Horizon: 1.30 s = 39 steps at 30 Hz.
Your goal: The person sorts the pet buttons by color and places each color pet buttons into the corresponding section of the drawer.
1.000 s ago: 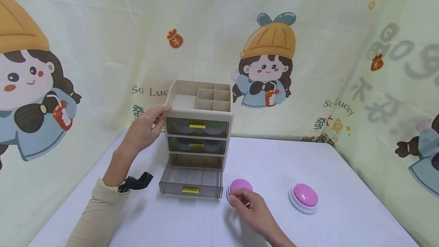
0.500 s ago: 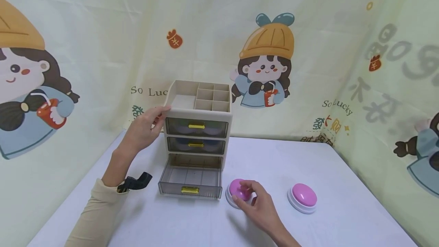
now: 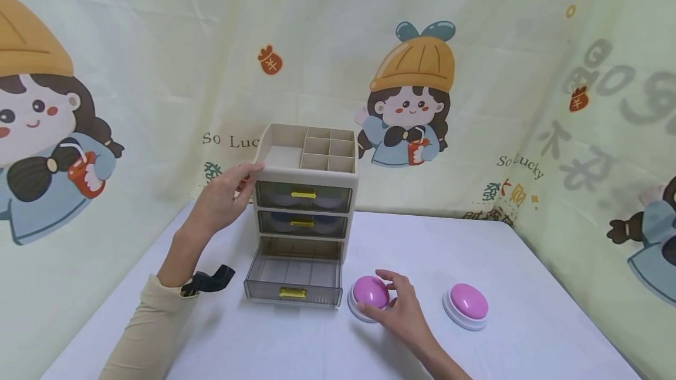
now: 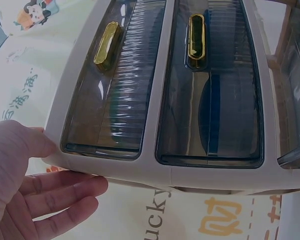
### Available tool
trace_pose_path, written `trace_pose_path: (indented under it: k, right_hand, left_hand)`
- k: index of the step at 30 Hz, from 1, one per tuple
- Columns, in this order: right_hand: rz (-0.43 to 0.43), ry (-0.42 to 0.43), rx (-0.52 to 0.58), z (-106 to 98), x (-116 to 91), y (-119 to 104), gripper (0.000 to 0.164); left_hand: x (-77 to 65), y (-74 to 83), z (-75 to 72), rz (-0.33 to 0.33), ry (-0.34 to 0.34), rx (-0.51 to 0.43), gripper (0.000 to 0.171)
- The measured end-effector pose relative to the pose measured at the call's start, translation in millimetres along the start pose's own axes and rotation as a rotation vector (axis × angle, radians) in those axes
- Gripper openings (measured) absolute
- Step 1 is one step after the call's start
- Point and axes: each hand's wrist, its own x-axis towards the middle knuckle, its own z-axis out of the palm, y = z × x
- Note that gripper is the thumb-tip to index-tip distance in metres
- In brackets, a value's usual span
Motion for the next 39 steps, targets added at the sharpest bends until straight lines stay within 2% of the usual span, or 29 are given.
trace_pose_path:
  k: [7, 16, 31, 39]
  right_hand:
    - [0.068, -0.058, 0.043, -0.6, 6.3, 6.8, 0.078]
    - [0.097, -0.107, 0.081, 4.3, 13.9, 16.4, 0.086]
    - [0.127, -0.046, 0.082, 6.2, 11.8, 17.7, 0.077]
    - [0.113, -0.012, 0.092, 2.2, 9.8, 12.5, 0.071]
  left_hand:
    - [0.6, 0.3, -0.4, 0.008, 0.0, -0.004, 0.037]
    - [0.3, 0.8, -0.7, 0.01, 0.008, 0.009, 0.038]
    - [-0.3, -0.5, 2.8, 0.026, 0.025, 0.014, 0.036]
    - [-0.7, -0.5, 3.1, 0.025, 0.027, 0.015, 0.036]
